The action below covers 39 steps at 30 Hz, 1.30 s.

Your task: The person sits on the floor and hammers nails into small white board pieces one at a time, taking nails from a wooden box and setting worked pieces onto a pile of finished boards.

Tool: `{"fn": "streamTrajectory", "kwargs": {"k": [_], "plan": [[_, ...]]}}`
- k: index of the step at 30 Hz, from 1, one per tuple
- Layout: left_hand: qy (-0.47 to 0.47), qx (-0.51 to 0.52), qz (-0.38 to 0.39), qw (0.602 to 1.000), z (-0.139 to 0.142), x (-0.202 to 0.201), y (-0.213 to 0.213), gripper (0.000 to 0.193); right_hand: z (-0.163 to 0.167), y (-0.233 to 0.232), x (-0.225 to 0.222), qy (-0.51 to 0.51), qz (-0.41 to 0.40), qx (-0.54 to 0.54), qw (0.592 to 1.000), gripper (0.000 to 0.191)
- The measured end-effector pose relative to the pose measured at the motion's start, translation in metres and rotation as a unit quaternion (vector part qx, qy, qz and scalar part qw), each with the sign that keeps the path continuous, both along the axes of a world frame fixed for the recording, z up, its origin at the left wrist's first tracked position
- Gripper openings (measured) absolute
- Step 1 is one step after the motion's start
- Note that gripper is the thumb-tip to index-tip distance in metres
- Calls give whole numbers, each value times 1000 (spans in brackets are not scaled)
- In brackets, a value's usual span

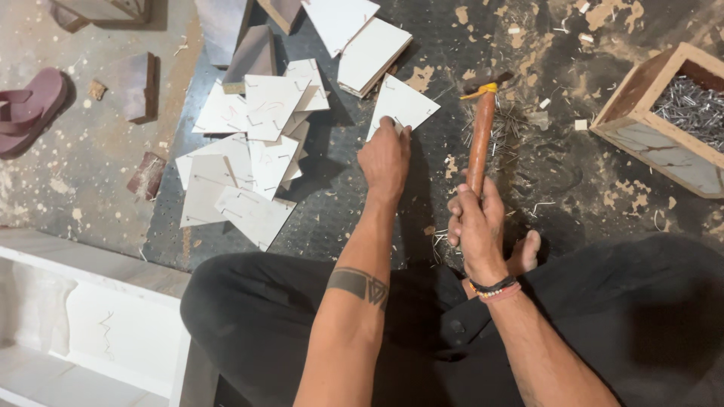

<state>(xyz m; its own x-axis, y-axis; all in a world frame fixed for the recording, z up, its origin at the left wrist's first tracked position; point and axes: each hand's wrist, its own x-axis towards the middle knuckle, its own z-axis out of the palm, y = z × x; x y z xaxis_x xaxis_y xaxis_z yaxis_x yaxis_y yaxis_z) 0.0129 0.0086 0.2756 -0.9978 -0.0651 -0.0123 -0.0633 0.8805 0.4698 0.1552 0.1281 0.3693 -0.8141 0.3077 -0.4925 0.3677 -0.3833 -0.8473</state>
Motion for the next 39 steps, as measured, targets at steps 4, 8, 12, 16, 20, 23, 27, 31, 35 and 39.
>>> {"fn": "streamTrajectory", "kwargs": {"k": [4, 8, 12, 16, 20, 23, 27, 31, 35, 39], "plan": [[-2, -56, -29, 998, -13, -20, 12, 24, -4, 7, -5, -4, 5, -17, 1000, 36], [7, -97, -58, 994, -11, -29, 15, 21, -6, 9, -7, -10, 11, -31, 999, 35], [18, -71, -44, 996, -8, -35, 18, 31, -5, 11, -7, -9, 6, -42, 999, 35], [30, -113, -53, 992, -14, -45, 27, 18, -1, 17, -8, -21, 13, -29, 999, 35], [21, -147, -93, 985, -12, -53, 36, 9, -1, 25, -12, -35, 8, -28, 999, 35], [178, -48, -171, 968, -1, -37, 31, 17, -3, 31, -12, -36, 7, -34, 999, 30], [94, 80, -123, 985, 15, 4, 16, 17, -8, 32, -7, -4, 1, -44, 999, 28], [-46, 215, -5, 976, 25, 20, -6, 30, -4, 21, 2, -20, 16, -42, 999, 31], [102, 164, -50, 980, 24, 21, -16, 26, 2, 13, 6, -20, 34, -33, 999, 38], [103, 127, -53, 985, 15, 25, -22, 16, 2, 6, 8, -42, 43, -21, 998, 38]]}}
